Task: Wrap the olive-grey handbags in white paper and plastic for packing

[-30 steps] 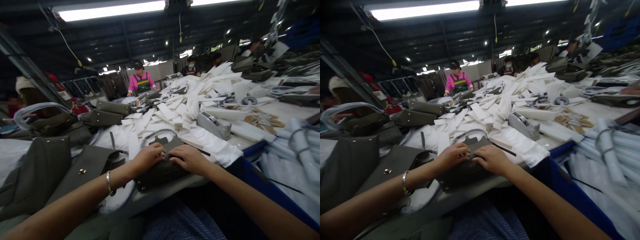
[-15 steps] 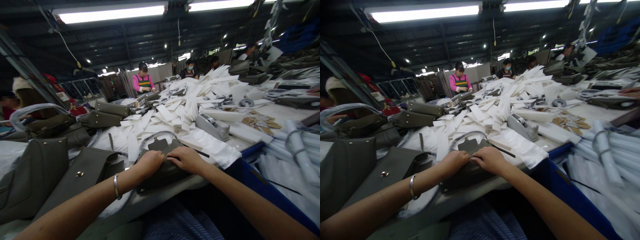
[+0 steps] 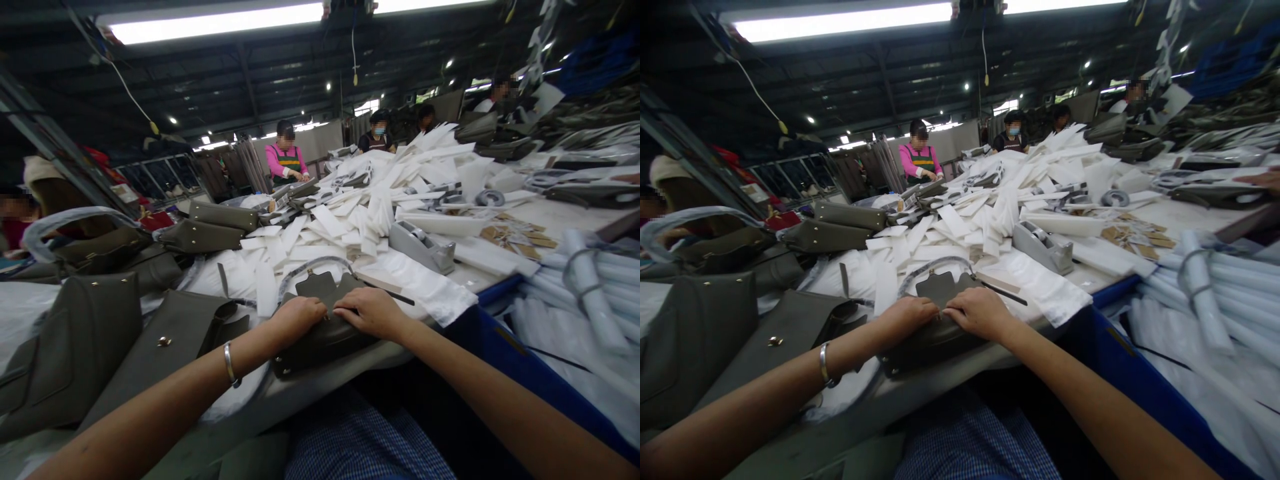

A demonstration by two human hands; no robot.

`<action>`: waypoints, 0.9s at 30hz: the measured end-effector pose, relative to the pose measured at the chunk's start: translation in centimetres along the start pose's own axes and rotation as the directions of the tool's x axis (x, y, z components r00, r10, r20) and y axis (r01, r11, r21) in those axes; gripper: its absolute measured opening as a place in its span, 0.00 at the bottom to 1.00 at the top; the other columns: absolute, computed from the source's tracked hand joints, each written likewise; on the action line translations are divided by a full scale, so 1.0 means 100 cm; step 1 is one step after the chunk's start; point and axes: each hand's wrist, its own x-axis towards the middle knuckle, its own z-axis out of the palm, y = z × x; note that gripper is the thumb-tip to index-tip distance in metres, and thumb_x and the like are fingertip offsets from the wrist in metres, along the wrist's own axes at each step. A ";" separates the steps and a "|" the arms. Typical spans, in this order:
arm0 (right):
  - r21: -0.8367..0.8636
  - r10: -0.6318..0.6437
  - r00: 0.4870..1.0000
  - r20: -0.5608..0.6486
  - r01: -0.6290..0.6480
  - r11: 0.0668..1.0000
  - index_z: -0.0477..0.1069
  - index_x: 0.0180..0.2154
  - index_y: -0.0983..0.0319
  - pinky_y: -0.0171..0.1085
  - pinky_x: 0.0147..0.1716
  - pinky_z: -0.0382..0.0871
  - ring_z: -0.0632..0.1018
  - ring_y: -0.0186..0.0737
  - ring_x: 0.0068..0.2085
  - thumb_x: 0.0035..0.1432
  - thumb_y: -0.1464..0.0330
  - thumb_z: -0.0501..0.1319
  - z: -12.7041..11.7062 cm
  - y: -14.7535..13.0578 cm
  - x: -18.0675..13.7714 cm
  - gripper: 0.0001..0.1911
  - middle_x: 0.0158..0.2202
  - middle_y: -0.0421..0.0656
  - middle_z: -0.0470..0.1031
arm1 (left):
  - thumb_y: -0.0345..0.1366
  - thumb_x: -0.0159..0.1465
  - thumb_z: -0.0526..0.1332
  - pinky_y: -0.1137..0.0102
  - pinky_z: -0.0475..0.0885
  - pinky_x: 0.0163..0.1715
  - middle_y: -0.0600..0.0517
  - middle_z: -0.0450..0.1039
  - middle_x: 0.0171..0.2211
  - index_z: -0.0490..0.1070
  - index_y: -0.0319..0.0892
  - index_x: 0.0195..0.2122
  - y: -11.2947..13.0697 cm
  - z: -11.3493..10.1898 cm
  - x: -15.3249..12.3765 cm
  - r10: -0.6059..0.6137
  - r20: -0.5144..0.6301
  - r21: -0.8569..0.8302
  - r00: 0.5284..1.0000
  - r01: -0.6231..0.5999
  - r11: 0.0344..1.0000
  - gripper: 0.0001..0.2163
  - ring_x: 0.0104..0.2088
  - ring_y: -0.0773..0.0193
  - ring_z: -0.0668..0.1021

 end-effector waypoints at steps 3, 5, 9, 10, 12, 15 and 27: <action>0.004 -0.002 1.000 0.004 0.002 1.000 0.81 0.43 0.55 0.37 0.40 0.67 0.81 0.43 0.42 0.68 0.59 0.57 0.000 0.000 0.000 0.14 0.39 0.42 0.83 | 0.27 0.67 0.56 0.68 0.74 0.34 0.45 0.77 0.35 0.75 0.38 0.37 -0.001 0.002 0.001 -0.020 -0.033 -0.050 0.999 0.019 0.999 0.08 0.32 0.58 0.80; 0.015 -0.001 1.000 0.009 0.001 1.000 0.81 0.43 0.56 0.37 0.40 0.68 0.81 0.44 0.42 0.68 0.59 0.58 0.000 0.001 0.001 0.14 0.40 0.42 0.83 | 0.31 0.69 0.56 0.68 0.73 0.35 0.46 0.77 0.34 0.76 0.38 0.36 -0.003 0.002 0.003 -0.032 -0.060 -0.099 0.998 0.026 0.995 0.09 0.33 0.58 0.79; 0.060 -0.011 1.000 0.013 0.010 0.998 0.80 0.45 0.57 0.38 0.42 0.69 0.81 0.45 0.44 0.68 0.63 0.58 0.000 0.004 0.003 0.13 0.42 0.43 0.83 | 0.33 0.70 0.54 0.70 0.72 0.41 0.48 0.79 0.40 0.76 0.41 0.44 -0.014 -0.005 0.007 0.004 -0.103 -0.233 0.995 -0.028 0.972 0.11 0.39 0.61 0.80; 0.076 -0.021 1.000 0.011 0.020 0.997 0.80 0.45 0.57 0.39 0.43 0.69 0.80 0.45 0.44 0.68 0.63 0.58 0.000 0.005 0.003 0.13 0.42 0.43 0.83 | 0.32 0.70 0.54 0.71 0.72 0.42 0.48 0.78 0.42 0.76 0.43 0.46 -0.018 -0.009 0.009 0.032 -0.103 -0.266 0.994 -0.059 0.962 0.11 0.41 0.62 0.79; 0.110 -0.055 0.998 0.000 0.054 0.992 0.80 0.45 0.58 0.39 0.44 0.69 0.80 0.44 0.44 0.69 0.62 0.58 -0.001 0.008 0.003 0.13 0.42 0.43 0.83 | 0.30 0.70 0.54 0.73 0.71 0.44 0.49 0.78 0.45 0.76 0.44 0.49 -0.026 -0.018 0.013 0.107 -0.083 -0.324 0.991 -0.129 0.937 0.13 0.43 0.64 0.79; 0.155 -0.127 0.991 -0.032 0.130 0.979 0.80 0.44 0.58 0.39 0.46 0.69 0.80 0.43 0.44 0.69 0.60 0.57 -0.003 0.009 -0.001 0.14 0.43 0.44 0.82 | 0.29 0.67 0.59 0.75 0.70 0.45 0.51 0.79 0.42 0.79 0.45 0.43 -0.035 -0.033 0.023 0.239 -0.018 -0.373 0.971 -0.229 0.899 0.10 0.42 0.65 0.79; 0.017 -0.226 0.957 -0.180 0.233 0.972 0.79 0.42 0.57 0.38 0.40 0.72 0.82 0.40 0.41 0.65 0.52 0.58 0.020 0.017 -0.003 0.19 0.41 0.39 0.83 | 0.24 0.37 0.75 0.78 0.57 0.09 0.64 0.62 0.06 0.72 0.52 0.09 -0.038 -0.027 0.102 0.466 -0.065 -0.211 0.882 -0.468 0.858 0.16 0.07 0.71 0.63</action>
